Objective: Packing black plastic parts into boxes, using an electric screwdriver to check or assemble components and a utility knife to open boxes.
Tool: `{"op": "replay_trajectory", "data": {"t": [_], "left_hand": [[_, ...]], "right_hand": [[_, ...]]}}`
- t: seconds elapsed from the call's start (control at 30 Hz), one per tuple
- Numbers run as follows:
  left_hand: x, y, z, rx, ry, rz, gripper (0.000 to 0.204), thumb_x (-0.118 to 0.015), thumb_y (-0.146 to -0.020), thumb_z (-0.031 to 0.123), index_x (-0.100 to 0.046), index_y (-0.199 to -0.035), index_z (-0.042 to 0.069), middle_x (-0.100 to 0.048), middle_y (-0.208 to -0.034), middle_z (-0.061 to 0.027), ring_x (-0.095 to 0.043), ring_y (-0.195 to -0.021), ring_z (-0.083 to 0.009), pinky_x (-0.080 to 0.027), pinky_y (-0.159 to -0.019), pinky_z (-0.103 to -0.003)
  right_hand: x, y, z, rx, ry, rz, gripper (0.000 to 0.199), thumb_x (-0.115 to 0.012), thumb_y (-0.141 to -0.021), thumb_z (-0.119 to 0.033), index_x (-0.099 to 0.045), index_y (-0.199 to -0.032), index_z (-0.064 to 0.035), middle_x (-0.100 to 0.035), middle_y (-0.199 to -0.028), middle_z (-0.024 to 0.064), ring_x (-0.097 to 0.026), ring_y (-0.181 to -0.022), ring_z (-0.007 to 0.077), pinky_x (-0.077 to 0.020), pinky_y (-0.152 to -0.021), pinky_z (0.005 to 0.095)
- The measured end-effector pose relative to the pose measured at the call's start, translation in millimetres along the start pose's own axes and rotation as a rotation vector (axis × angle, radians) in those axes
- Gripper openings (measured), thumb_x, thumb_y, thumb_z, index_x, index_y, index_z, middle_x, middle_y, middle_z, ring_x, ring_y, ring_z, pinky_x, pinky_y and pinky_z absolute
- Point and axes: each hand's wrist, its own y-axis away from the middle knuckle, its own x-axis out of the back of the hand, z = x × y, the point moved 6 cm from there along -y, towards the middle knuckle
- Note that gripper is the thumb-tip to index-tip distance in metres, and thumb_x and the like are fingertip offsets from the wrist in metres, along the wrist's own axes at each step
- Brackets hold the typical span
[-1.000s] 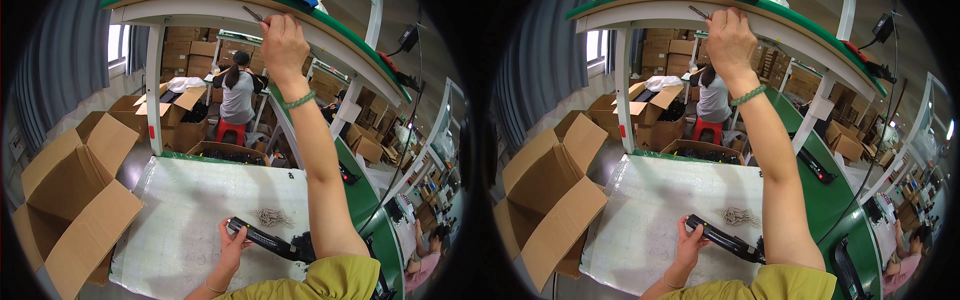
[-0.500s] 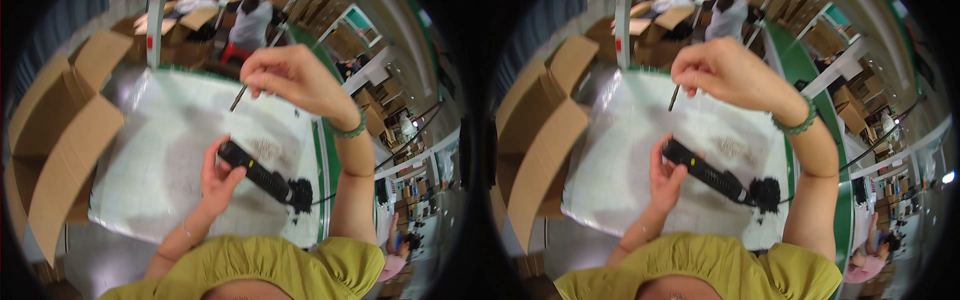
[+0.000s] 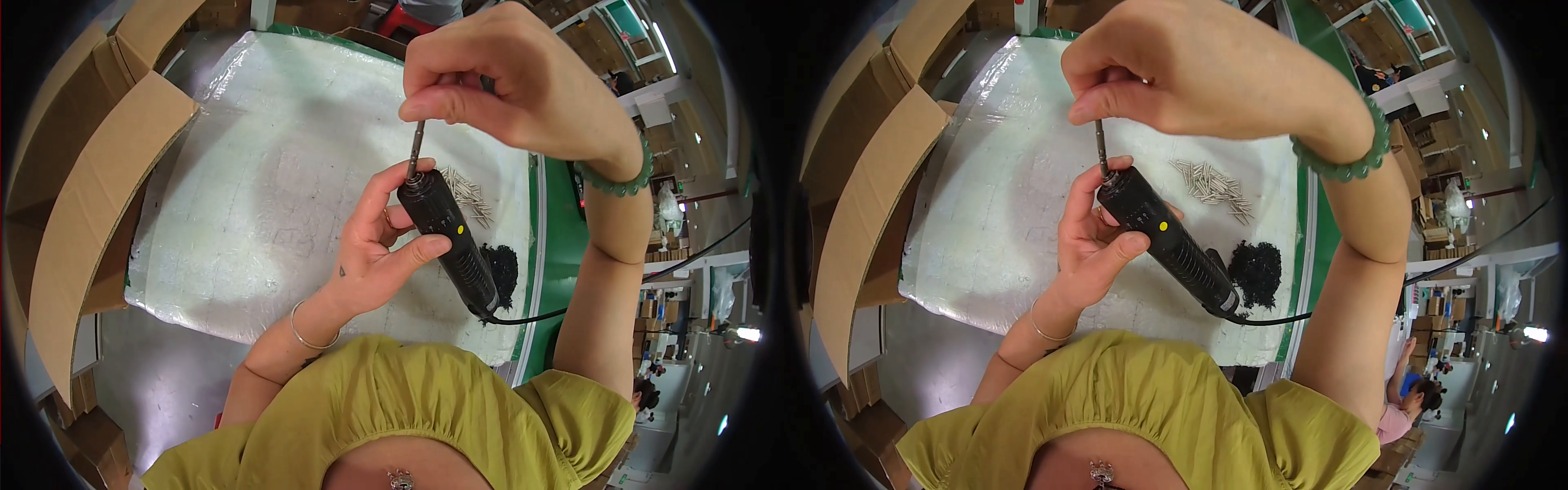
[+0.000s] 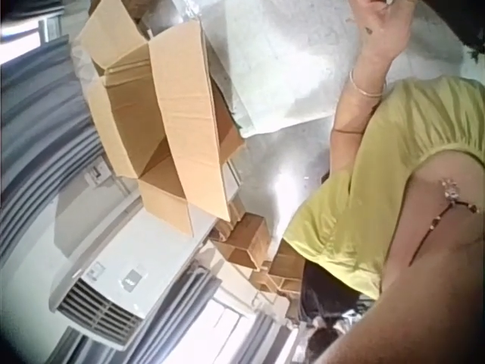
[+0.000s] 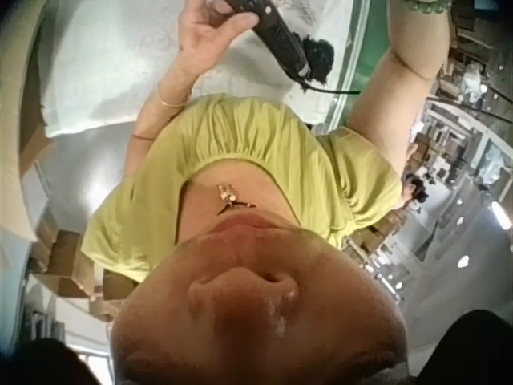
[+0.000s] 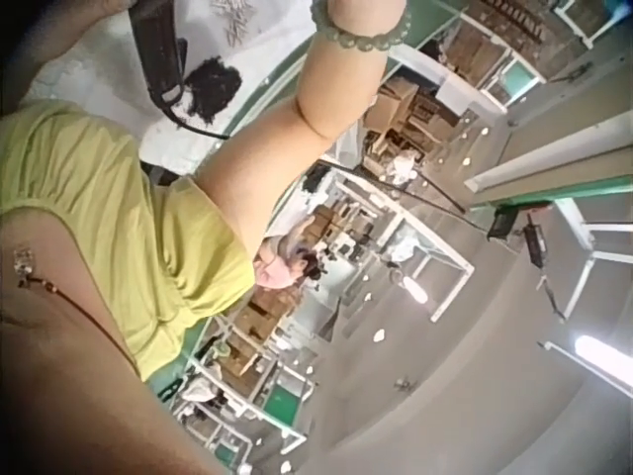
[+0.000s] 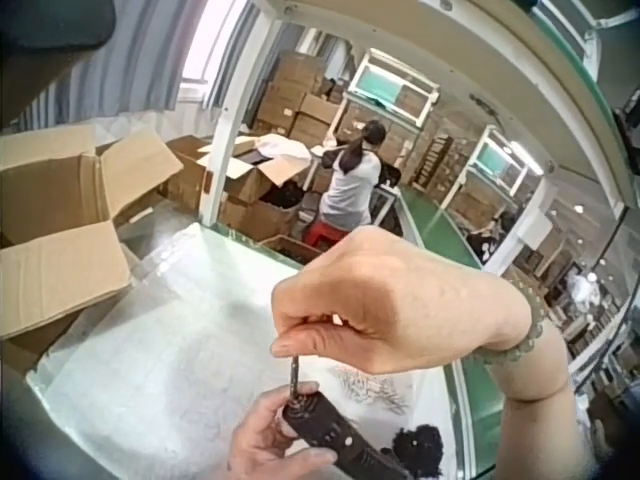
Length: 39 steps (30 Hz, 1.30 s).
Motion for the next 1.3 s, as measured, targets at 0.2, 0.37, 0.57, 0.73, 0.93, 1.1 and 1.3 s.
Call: {"op": "replay_trajectory", "data": {"t": [0.2,0.37,0.57,0.73,0.93,1.1,1.3], "left_hand": [[-9.1,-1.2,0.4,0.017,-0.174,-0.161,0.064,-0.064,-0.078,0.004,-0.026,-0.130,0.001,-0.056,-0.104,-0.0147,-0.060,-0.096,-0.0263,-0.048,-0.084,-0.037],[-12.2,3.7,-4.7,0.107,0.026,-0.164,0.061,-0.065,-0.077,-0.001,-0.032,-0.129,0.002,-0.051,-0.111,-0.0053,-0.056,-0.095,-0.0131,-0.044,-0.084,-0.027],[-10.4,2.3,-13.0,0.207,0.098,-0.110,0.061,-0.065,-0.077,-0.002,-0.031,-0.128,0.002,-0.050,-0.115,-0.0070,-0.056,-0.097,-0.0141,-0.044,-0.085,-0.028],[-11.8,3.2,-11.8,0.180,0.091,-0.063,0.059,-0.066,-0.077,0.000,-0.033,-0.126,0.002,-0.053,-0.110,-0.0066,-0.056,-0.095,-0.0135,-0.044,-0.084,-0.028],[-13.2,0.6,-18.5,0.213,-0.005,-0.058,0.056,-0.067,-0.077,0.001,-0.036,-0.123,0.002,-0.055,-0.104,-0.0056,-0.056,-0.093,-0.0127,-0.043,-0.083,-0.026],[-8.8,0.3,-16.0,0.212,0.000,-0.049,0.056,-0.067,-0.077,0.002,-0.036,-0.123,0.002,-0.054,-0.102,-0.0049,-0.056,-0.092,-0.0120,-0.042,-0.084,-0.026],[-6.4,-0.9,-6.3,0.077,-0.210,-0.078,0.055,-0.067,-0.075,0.001,-0.037,-0.122,0.002,-0.056,-0.092,-0.0039,-0.057,-0.085,-0.0109,-0.043,-0.080,-0.025]], "right_hand": [[-10.4,-20.7,7.2,0.039,-0.261,-0.408,0.025,-0.056,-0.086,-0.016,-0.056,-0.068,0.0010,-0.047,-0.049,0.0047,-0.039,-0.041,0.0123,-0.0312,-0.042,0.0269],[-31.6,-23.7,26.9,0.062,-0.570,-0.527,0.027,-0.058,-0.086,-0.018,-0.056,-0.067,0.0016,-0.044,-0.049,0.0005,-0.039,-0.043,0.0080,-0.0297,-0.040,0.0255],[-55.7,-3.2,36.9,-0.231,-0.546,-0.584,0.025,-0.059,-0.084,-0.016,-0.055,-0.066,0.0011,-0.047,-0.051,0.0006,-0.047,-0.047,0.0069,-0.0329,-0.043,0.0226],[-64.1,9.1,47.5,-0.455,-0.536,-0.533,0.026,-0.062,-0.081,-0.015,-0.053,-0.062,-0.0008,-0.047,-0.049,-0.0010,-0.047,-0.045,0.0051,-0.0333,-0.043,0.0207],[-71.4,20.7,47.7,-0.421,-0.653,-0.412,0.030,-0.060,-0.083,-0.016,-0.050,-0.059,-0.0014,-0.048,-0.048,-0.0005,-0.048,-0.046,0.0044,-0.0330,-0.043,0.0196],[-72.3,24.3,53.3,-0.441,-0.571,-0.357,0.028,-0.056,-0.085,-0.021,-0.059,-0.068,0.0008,-0.053,-0.053,0.0018,-0.050,-0.048,0.0065,-0.0372,-0.046,0.0215],[-54.5,26.2,60.3,-0.559,-0.674,0.071,0.033,-0.053,-0.089,-0.020,-0.052,-0.061,-0.0014,-0.044,-0.049,-0.0010,-0.043,-0.045,0.0044,-0.0297,-0.042,0.0212]]}}
